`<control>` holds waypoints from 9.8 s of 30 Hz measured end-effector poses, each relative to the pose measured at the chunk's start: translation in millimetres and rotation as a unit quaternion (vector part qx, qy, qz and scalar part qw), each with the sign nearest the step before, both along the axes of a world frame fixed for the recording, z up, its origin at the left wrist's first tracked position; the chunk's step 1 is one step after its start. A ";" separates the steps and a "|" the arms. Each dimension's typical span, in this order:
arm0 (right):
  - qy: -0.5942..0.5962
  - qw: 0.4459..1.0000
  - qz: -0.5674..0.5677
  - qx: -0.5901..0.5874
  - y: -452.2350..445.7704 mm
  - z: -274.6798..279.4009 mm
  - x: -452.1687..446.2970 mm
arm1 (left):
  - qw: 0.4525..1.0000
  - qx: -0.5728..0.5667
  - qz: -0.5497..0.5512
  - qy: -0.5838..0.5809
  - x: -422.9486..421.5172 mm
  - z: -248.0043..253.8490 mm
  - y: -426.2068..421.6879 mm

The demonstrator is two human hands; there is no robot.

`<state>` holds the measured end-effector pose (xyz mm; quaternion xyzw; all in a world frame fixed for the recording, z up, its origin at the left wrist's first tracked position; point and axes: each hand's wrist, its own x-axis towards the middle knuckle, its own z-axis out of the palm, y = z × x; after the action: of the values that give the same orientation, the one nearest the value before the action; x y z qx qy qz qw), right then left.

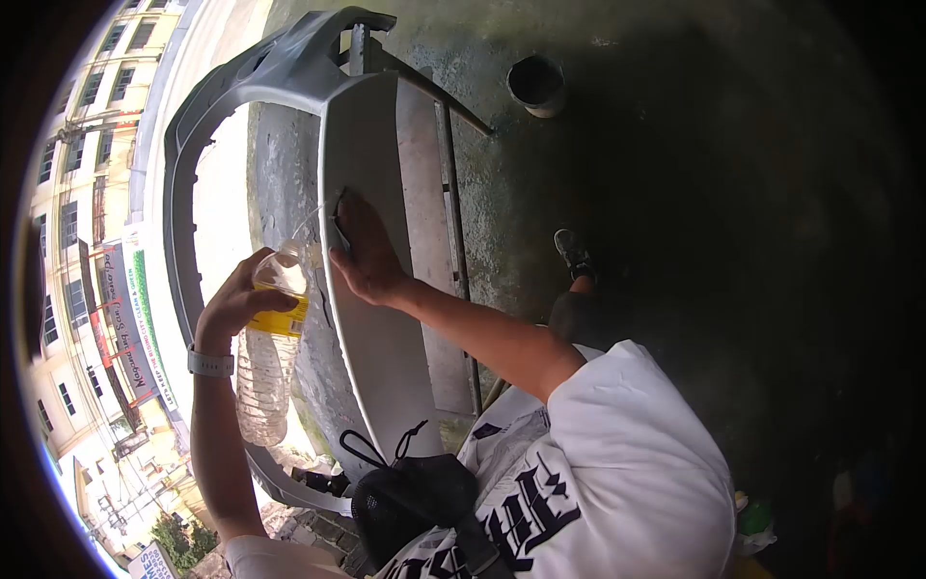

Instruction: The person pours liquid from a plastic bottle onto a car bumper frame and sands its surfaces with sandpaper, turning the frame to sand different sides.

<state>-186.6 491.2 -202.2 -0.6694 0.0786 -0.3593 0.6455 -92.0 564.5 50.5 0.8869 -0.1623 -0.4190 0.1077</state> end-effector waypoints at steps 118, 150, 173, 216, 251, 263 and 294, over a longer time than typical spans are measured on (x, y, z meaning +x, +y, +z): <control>0.157 0.655 0.320 0.666 -204.2 92.6 142.9 | 0.873 -0.417 -0.172 -0.185 -186.1 -23.1 -89.6; 0.066 0.651 0.067 0.753 -324.4 -12.5 118.0 | 0.535 -0.063 0.474 -0.697 -195.1 -68.1 170.5; 0.025 0.576 0.070 0.814 -325.8 -45.4 97.4 | 0.774 -0.601 -0.112 0.168 -156.0 -76.3 -244.2; -0.035 0.680 0.398 -0.615 -82.4 111.9 -20.8 | 0.769 -0.039 0.454 -0.448 -296.5 -144.7 111.5; -0.041 0.478 0.160 -0.863 -236.4 115.7 281.0 | 0.793 -0.033 0.347 -0.500 -276.6 -41.2 105.1; -0.160 0.442 0.345 -0.812 -273.6 114.3 295.6 | 0.678 -0.416 0.255 -0.550 -160.3 145.4 -148.8; -0.046 0.515 0.481 -0.707 -257.6 114.2 213.0 | 0.741 -0.032 0.421 -0.522 -151.5 -132.5 -30.0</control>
<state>26.5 233.6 -88.1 -0.8228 -0.5659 0.0389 0.0358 -243.5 534.5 -82.0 0.9408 0.1833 0.2033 0.2000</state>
